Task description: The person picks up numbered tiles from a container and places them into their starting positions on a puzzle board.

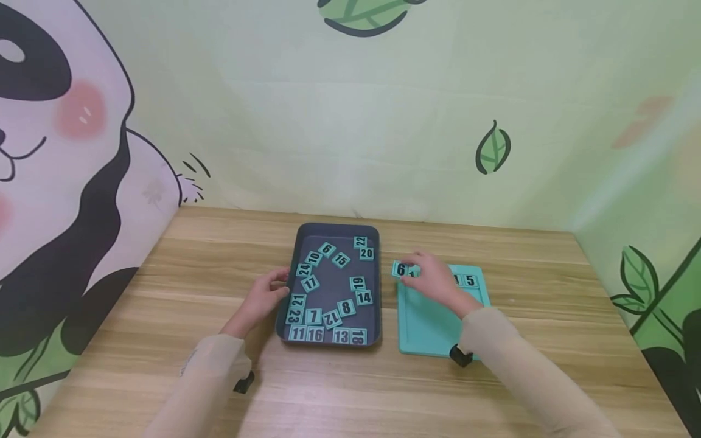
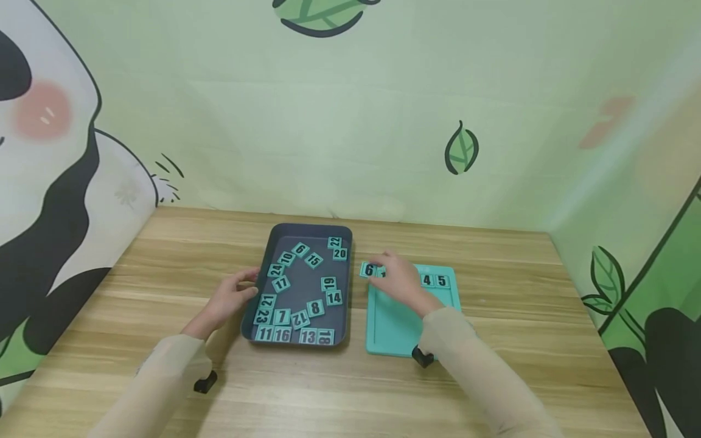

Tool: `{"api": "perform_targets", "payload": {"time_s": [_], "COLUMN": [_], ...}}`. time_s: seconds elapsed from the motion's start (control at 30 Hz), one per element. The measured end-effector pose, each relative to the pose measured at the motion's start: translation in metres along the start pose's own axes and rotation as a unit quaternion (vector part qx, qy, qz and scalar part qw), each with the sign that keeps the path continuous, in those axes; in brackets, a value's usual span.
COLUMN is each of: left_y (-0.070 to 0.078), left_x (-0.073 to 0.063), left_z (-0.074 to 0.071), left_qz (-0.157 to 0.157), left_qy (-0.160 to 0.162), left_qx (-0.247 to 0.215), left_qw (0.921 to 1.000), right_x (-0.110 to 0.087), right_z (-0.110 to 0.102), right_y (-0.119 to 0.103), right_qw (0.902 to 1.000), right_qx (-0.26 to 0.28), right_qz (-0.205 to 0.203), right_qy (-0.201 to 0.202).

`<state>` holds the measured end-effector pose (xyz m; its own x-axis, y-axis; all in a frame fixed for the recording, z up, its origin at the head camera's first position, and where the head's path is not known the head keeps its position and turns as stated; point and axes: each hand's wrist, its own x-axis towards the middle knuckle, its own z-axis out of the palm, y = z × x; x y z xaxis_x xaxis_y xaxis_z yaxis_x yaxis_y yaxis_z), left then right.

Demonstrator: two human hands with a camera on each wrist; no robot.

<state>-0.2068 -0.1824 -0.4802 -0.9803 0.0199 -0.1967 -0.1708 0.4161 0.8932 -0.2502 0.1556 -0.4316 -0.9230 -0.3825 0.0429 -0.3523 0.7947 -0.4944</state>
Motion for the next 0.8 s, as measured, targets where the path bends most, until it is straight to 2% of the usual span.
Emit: {"api": "perform_targets", "payload": {"time_s": [0.23, 0.37, 0.53, 0.8], "left_y": [0.0, 0.001, 0.002, 0.001], "left_x": [0.0, -0.001, -0.003, -0.001], "left_z": [0.0, 0.0, -0.001, 0.0], "left_qz": [0.005, -0.003, -0.008, -0.005], "left_qy": [0.0, -0.003, -0.007, -0.001], "left_qx": [-0.003, -0.002, 0.001, 0.004], "left_qw": [1.0, 1.0, 0.9999, 1.0], "right_x": [-0.01, -0.013, -0.016, -0.017], "right_z": [0.005, 0.011, 0.019, 0.025], "right_y": [0.025, 0.035, 0.041, 0.041], "right_qw": [0.9999, 0.9992, 0.9977, 0.9963], "right_qx": [-0.014, -0.038, -0.063, -0.081], "right_qz": [-0.004, 0.003, -0.002, -0.003], "right_qy": [-0.004, -0.013, -0.027, -0.027]}}
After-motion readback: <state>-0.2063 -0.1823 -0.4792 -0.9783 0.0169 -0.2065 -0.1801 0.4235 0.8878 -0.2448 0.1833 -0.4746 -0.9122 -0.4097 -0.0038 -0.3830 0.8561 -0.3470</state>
